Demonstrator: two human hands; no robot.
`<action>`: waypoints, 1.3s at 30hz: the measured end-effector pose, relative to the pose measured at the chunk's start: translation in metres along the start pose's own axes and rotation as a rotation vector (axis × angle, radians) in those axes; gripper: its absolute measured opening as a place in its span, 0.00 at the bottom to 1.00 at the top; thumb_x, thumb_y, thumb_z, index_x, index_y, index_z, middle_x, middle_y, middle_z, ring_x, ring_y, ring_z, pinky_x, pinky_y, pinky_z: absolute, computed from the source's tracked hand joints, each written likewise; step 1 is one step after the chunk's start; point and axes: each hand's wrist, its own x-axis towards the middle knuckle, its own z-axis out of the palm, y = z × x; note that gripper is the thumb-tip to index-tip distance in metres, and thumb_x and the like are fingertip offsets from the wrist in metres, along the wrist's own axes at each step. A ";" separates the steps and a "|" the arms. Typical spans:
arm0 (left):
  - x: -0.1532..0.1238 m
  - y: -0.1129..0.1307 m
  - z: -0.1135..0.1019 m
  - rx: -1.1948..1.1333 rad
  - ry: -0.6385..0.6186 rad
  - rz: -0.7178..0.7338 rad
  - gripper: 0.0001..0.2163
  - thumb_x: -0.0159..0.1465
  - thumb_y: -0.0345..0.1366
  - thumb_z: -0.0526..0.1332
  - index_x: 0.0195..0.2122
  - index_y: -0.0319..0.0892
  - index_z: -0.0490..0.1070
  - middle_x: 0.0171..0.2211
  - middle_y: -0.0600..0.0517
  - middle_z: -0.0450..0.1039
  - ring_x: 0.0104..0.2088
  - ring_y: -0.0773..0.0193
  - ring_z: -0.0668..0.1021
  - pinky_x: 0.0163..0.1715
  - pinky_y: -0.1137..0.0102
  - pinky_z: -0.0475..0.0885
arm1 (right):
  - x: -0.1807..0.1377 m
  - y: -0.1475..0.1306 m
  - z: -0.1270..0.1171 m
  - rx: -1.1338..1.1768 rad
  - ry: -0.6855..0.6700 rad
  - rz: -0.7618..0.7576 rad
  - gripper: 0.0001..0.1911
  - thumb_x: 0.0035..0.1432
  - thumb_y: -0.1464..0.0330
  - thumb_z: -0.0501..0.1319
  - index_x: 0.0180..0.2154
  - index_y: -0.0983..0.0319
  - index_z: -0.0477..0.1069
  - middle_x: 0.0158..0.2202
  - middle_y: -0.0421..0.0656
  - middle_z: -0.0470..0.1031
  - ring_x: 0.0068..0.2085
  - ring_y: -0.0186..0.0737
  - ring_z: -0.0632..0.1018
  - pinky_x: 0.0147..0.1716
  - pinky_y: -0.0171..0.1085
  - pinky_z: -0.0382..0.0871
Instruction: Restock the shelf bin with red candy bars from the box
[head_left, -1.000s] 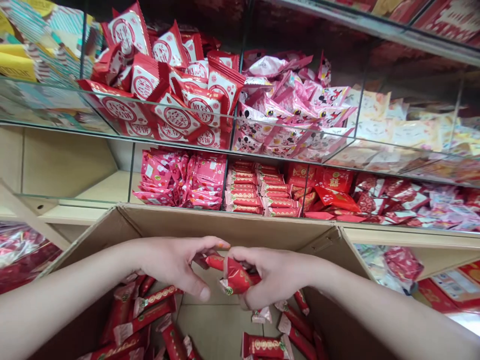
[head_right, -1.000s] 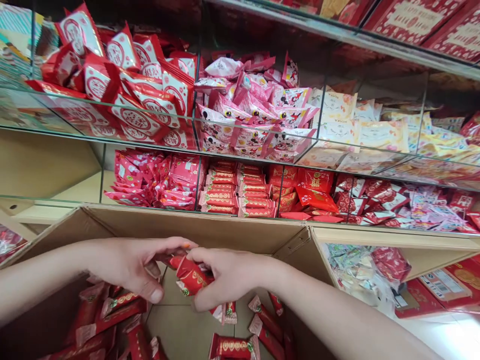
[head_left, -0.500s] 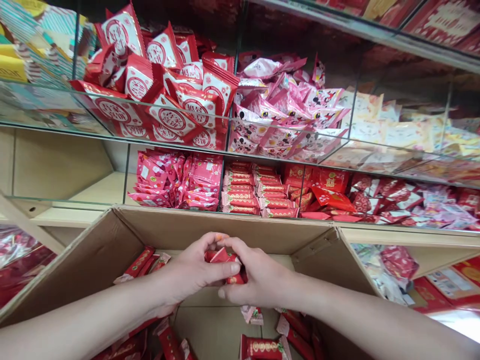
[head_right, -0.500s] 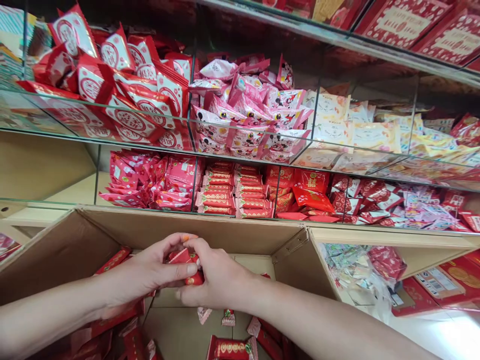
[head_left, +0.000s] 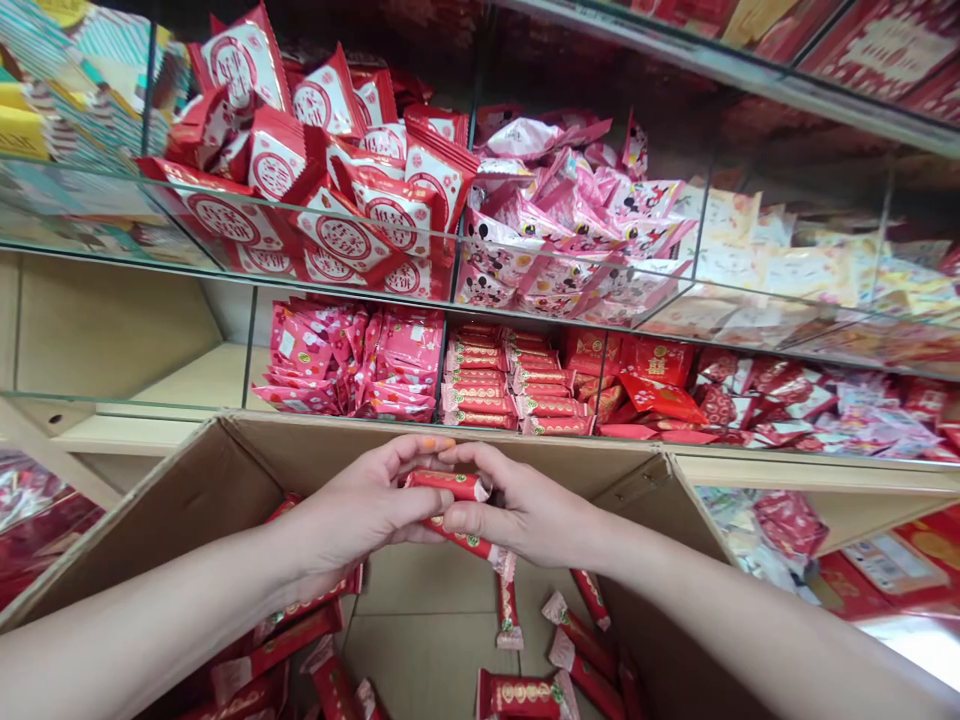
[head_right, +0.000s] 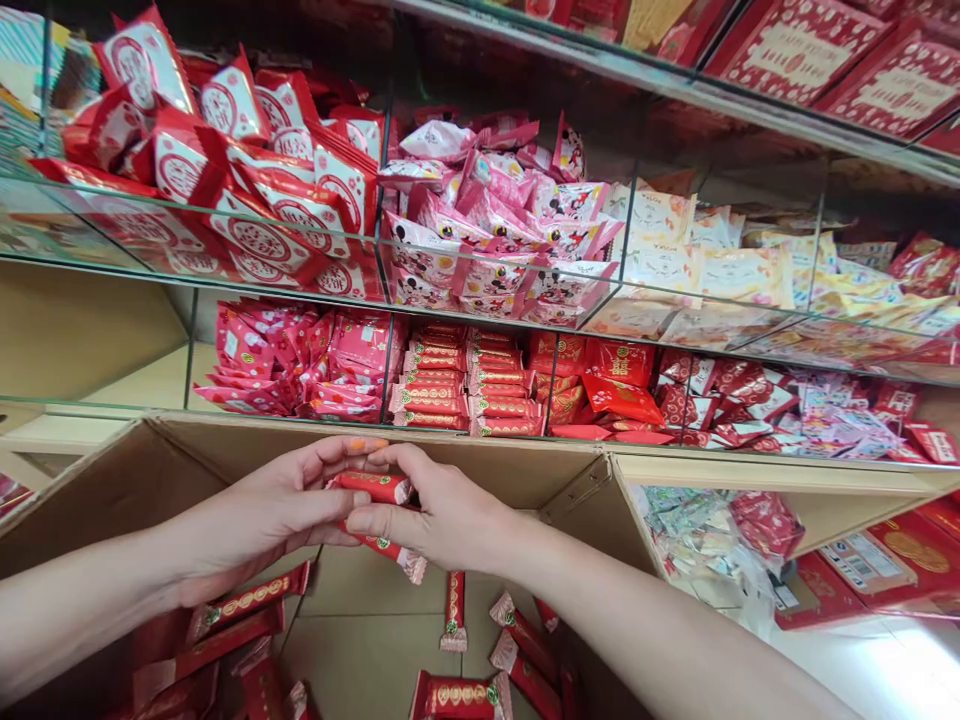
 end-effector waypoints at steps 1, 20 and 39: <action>-0.001 0.001 0.000 -0.003 -0.008 0.006 0.18 0.52 0.28 0.60 0.45 0.44 0.63 0.39 0.51 0.73 0.38 0.60 0.75 0.42 0.61 0.68 | 0.000 0.000 -0.001 -0.007 0.002 0.001 0.25 0.54 0.56 0.54 0.51 0.59 0.57 0.44 0.44 0.69 0.42 0.39 0.72 0.39 0.37 0.66; 0.014 -0.006 -0.016 0.210 0.195 0.074 0.07 0.43 0.24 0.50 0.21 0.39 0.65 0.14 0.59 0.63 0.15 0.72 0.65 0.18 0.76 0.60 | -0.001 0.006 -0.016 0.058 0.054 0.144 0.14 0.49 0.64 0.61 0.36 0.62 0.60 0.31 0.39 0.65 0.29 0.30 0.67 0.29 0.32 0.63; 0.005 0.001 -0.012 0.497 0.066 0.347 0.14 0.60 0.43 0.52 0.22 0.41 0.62 0.18 0.58 0.63 0.21 0.70 0.64 0.22 0.77 0.59 | 0.001 -0.002 -0.014 0.623 0.049 0.217 0.15 0.48 0.60 0.61 0.28 0.66 0.64 0.24 0.40 0.71 0.21 0.26 0.70 0.20 0.27 0.62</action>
